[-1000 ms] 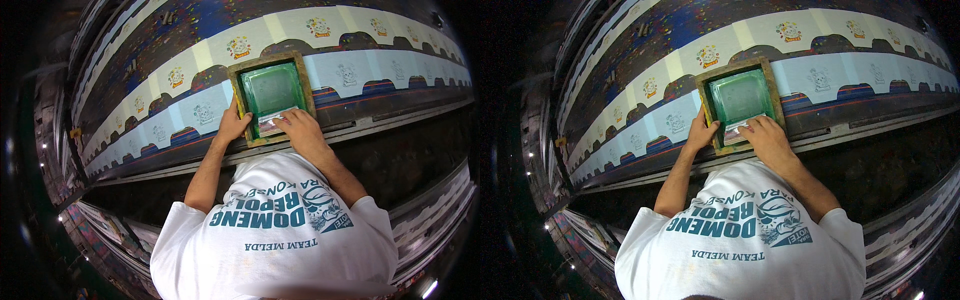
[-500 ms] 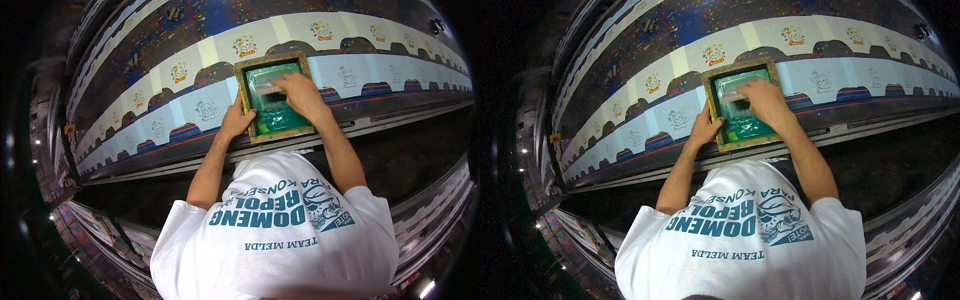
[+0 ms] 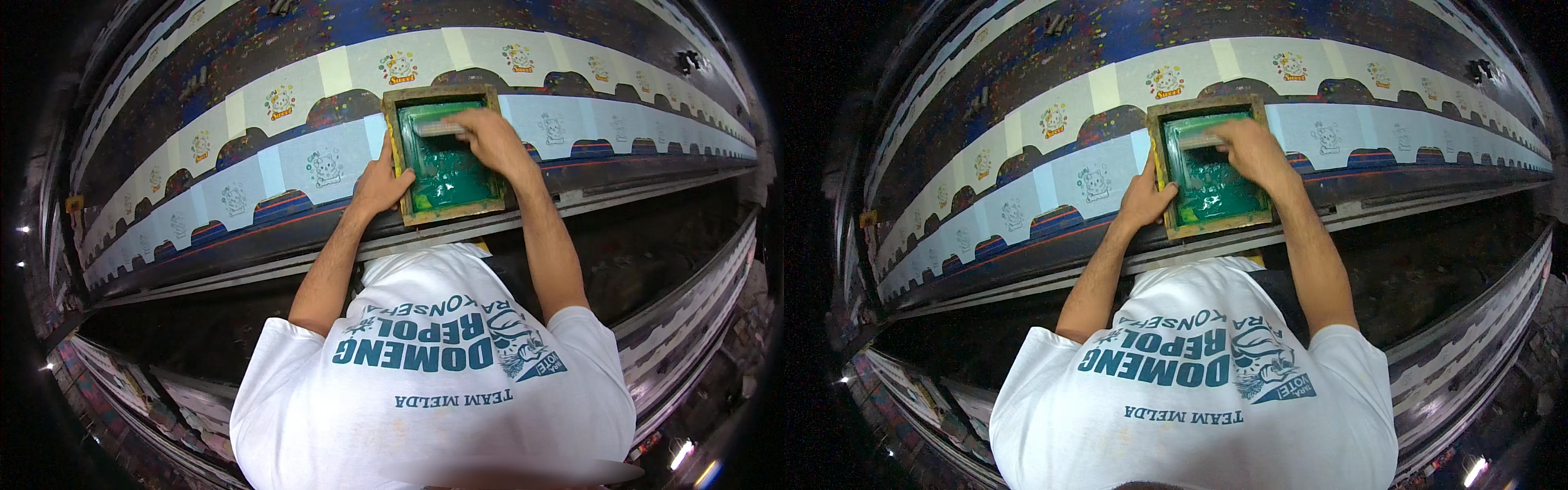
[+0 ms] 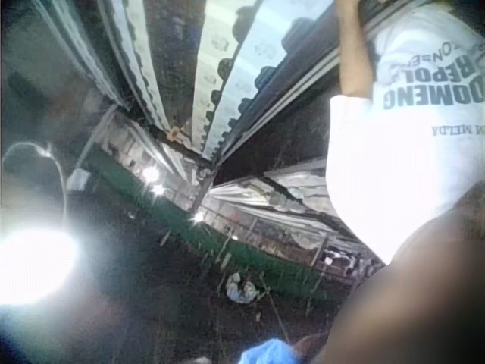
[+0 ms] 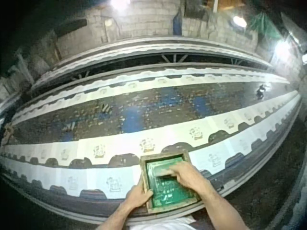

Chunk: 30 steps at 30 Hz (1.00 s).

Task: The person holds a screen printing frame over a conveyor of folded t-shirts and repeatedly uses a squeegee to pull green ink across the screen, depositing ink onto each shirt as it passes underneath. The shirts move continuously along the line while the person maintains steady pressure and motion with the squeegee.

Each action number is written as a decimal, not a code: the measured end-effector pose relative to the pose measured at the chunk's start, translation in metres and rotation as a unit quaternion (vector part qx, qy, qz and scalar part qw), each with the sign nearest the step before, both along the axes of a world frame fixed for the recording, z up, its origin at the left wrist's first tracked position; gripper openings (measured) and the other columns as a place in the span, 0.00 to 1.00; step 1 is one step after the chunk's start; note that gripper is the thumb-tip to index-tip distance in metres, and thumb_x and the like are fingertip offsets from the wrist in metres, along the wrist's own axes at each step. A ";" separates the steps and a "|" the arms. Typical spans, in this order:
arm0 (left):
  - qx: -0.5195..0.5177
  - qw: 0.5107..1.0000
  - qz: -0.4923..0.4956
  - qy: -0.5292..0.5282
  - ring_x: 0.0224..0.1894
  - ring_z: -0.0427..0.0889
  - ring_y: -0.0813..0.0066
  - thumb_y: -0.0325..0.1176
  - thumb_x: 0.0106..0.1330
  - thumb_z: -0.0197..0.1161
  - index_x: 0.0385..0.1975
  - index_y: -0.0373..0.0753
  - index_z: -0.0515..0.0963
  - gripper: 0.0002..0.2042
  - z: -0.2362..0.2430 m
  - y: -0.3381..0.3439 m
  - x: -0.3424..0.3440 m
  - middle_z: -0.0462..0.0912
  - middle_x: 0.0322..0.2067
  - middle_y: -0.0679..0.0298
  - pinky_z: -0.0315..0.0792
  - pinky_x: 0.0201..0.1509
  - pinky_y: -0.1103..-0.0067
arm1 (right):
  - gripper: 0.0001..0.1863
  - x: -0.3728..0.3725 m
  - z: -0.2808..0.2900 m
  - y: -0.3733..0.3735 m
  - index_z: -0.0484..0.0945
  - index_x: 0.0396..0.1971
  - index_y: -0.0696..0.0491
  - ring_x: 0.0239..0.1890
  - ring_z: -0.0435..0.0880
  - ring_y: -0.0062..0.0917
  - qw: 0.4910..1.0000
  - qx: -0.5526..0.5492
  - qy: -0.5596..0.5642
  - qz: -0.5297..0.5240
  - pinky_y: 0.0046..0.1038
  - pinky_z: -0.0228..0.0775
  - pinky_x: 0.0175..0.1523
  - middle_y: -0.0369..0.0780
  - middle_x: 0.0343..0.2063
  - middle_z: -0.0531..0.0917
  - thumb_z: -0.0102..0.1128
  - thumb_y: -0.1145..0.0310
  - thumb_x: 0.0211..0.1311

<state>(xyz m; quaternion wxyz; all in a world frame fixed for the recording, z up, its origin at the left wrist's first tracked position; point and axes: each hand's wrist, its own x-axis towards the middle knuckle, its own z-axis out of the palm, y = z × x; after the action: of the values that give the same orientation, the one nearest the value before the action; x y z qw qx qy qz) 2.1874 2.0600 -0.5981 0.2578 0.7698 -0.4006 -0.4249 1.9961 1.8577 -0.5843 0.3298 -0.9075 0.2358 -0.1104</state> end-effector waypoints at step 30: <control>-0.098 0.990 -0.018 -0.098 0.23 0.91 0.52 0.37 0.67 0.66 0.85 0.32 0.39 0.52 -0.017 -0.023 -0.025 0.91 0.28 0.45 0.88 0.35 0.62 | 0.30 -0.096 0.010 0.064 0.86 0.61 0.49 0.63 0.82 0.39 0.999 -0.048 0.002 -0.009 0.40 0.76 0.69 0.42 0.58 0.85 0.67 0.81 0.55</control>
<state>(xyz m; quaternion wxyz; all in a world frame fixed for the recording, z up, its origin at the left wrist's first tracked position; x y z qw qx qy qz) 2.1623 2.0369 -0.6151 0.2832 0.7713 -0.4776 -0.3110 1.8997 1.9214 -0.5742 0.2848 -0.9202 0.2389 -0.1229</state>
